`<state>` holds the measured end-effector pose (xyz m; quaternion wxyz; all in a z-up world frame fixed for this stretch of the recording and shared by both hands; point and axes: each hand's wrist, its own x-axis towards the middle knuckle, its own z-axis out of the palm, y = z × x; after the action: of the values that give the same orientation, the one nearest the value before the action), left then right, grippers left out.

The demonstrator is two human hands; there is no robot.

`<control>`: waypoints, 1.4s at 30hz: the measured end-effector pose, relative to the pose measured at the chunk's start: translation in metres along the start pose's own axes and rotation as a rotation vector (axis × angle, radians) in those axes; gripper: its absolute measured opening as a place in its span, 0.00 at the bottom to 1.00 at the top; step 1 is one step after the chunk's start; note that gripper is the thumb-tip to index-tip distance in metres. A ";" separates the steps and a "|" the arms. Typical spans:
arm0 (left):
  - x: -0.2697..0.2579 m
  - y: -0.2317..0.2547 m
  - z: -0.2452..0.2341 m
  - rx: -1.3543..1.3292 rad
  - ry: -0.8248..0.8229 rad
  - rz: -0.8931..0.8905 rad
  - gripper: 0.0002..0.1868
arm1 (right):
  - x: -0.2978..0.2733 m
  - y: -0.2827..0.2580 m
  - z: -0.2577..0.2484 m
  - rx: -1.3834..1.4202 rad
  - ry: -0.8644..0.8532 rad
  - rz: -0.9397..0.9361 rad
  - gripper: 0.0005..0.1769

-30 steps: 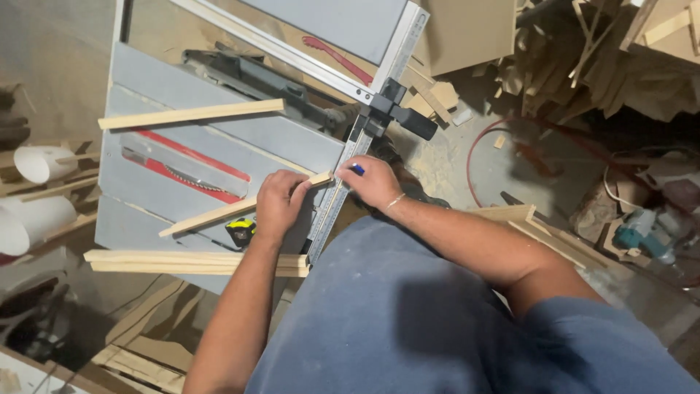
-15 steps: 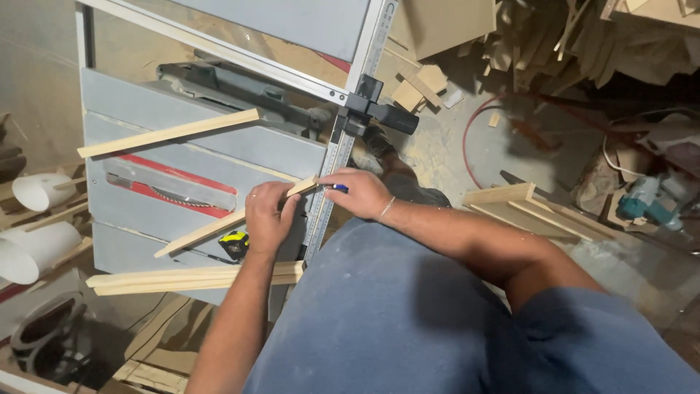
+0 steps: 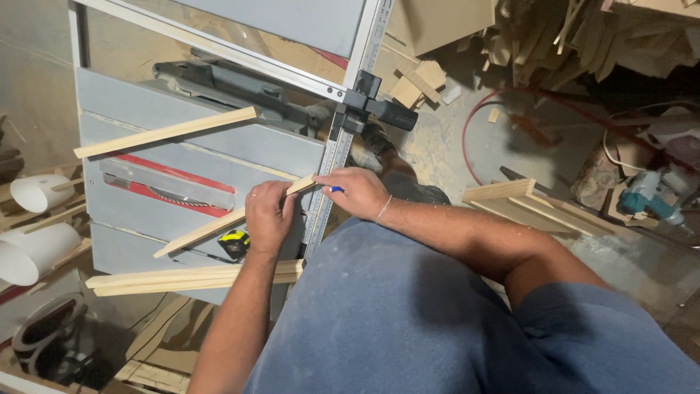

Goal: Measuring and marking small wooden strips using a tape measure and a pen in a workshop.

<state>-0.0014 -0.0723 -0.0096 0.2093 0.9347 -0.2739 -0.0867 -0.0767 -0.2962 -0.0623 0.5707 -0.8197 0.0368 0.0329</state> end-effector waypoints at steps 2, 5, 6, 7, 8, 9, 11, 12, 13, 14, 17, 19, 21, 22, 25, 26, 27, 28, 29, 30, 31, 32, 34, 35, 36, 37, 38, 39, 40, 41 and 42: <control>0.000 -0.001 0.001 0.001 0.002 0.000 0.09 | 0.001 0.003 0.002 -0.038 0.016 -0.038 0.14; 0.000 -0.002 0.003 0.004 0.008 0.003 0.09 | 0.002 0.007 0.004 -0.067 0.007 -0.047 0.14; -0.001 0.000 0.001 0.007 0.003 -0.003 0.09 | 0.001 0.007 0.004 -0.091 0.005 -0.056 0.14; -0.001 0.001 0.000 0.009 -0.003 -0.009 0.08 | 0.001 0.007 0.005 -0.116 0.003 -0.066 0.14; -0.001 0.000 0.000 0.010 -0.004 -0.010 0.08 | 0.001 0.006 0.005 -0.115 0.002 -0.065 0.14; -0.001 0.000 0.000 0.002 -0.001 -0.014 0.08 | 0.001 0.005 0.005 -0.130 0.007 -0.068 0.14; -0.001 -0.002 0.002 -0.006 0.001 -0.016 0.08 | 0.002 0.002 0.002 -0.144 0.015 -0.071 0.14; -0.002 -0.004 0.003 -0.018 0.005 -0.016 0.08 | 0.002 0.000 0.000 -0.138 0.004 -0.061 0.14; -0.002 -0.006 0.004 -0.029 0.009 -0.016 0.08 | 0.002 -0.002 -0.002 -0.131 -0.008 -0.051 0.15; -0.002 -0.006 0.004 -0.028 0.009 -0.014 0.08 | 0.004 -0.003 -0.004 -0.131 -0.006 -0.052 0.15; -0.002 -0.006 0.003 -0.022 0.016 -0.008 0.08 | 0.005 -0.003 -0.006 -0.116 -0.012 -0.090 0.14; -0.001 -0.006 0.002 -0.011 0.012 0.002 0.08 | 0.007 0.000 -0.005 -0.095 0.005 -0.124 0.11; 0.000 -0.007 0.004 -0.017 0.012 0.000 0.08 | 0.009 0.022 0.008 -0.084 0.079 -0.126 0.08; -0.002 -0.007 0.004 -0.022 0.007 -0.008 0.08 | 0.008 0.033 0.016 -0.068 0.148 -0.124 0.06; -0.001 -0.009 0.005 -0.046 0.008 -0.022 0.09 | 0.001 0.045 -0.004 -0.129 0.173 -0.206 0.15; -0.001 -0.009 0.004 -0.047 0.010 -0.024 0.09 | 0.000 0.028 -0.016 -0.131 0.171 -0.208 0.15; 0.000 -0.008 0.003 -0.043 0.004 -0.025 0.09 | -0.001 0.012 -0.029 -0.058 0.163 -0.236 0.15; 0.000 -0.008 0.003 -0.040 -0.003 -0.025 0.09 | -0.002 -0.005 -0.041 0.014 0.157 -0.263 0.16; 0.000 -0.010 0.005 -0.041 -0.001 -0.025 0.09 | -0.004 -0.010 -0.040 0.012 0.157 -0.264 0.16; -0.001 -0.012 0.006 -0.033 -0.002 -0.023 0.09 | -0.005 -0.015 -0.039 -0.006 0.128 -0.326 0.16; -0.002 -0.014 0.008 -0.025 -0.002 -0.022 0.09 | -0.007 -0.020 -0.038 -0.023 0.100 -0.388 0.16; -0.002 -0.013 0.007 -0.024 -0.002 -0.022 0.09 | -0.005 -0.033 -0.044 -0.023 0.100 -0.388 0.16; 0.000 -0.010 0.005 -0.032 -0.001 -0.021 0.10 | 0.001 -0.058 -0.058 -0.095 0.062 -0.512 0.11; 0.000 -0.010 0.005 -0.032 -0.001 -0.021 0.10 | -0.002 -0.052 -0.053 -0.096 0.063 -0.512 0.11; 0.000 -0.009 0.004 -0.035 -0.003 -0.026 0.09 | -0.004 -0.046 -0.047 -0.105 0.065 -0.506 0.10; 0.000 -0.009 0.003 -0.039 -0.004 -0.031 0.09 | -0.007 -0.040 -0.042 -0.114 0.068 -0.499 0.09; 0.000 -0.008 0.003 -0.038 -0.005 -0.031 0.09 | -0.007 -0.039 -0.040 -0.114 0.068 -0.500 0.09; 0.000 -0.008 0.003 -0.033 -0.002 -0.032 0.09 | -0.008 -0.037 -0.037 -0.124 0.071 -0.498 0.09; 0.000 -0.008 0.004 -0.028 0.000 -0.031 0.09 | -0.008 -0.035 -0.035 -0.135 0.074 -0.495 0.09; 0.000 -0.008 0.004 -0.028 -0.001 -0.030 0.09 | -0.008 -0.036 -0.035 -0.136 0.075 -0.494 0.09; 0.000 -0.008 0.004 -0.032 -0.004 -0.035 0.09 | -0.008 -0.037 -0.035 -0.145 0.072 -0.499 0.09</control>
<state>0.0012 -0.0675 -0.0163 0.2223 0.9357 -0.2564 -0.0969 -0.0806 -0.3162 -0.0151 0.4992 -0.8429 -0.1485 -0.1354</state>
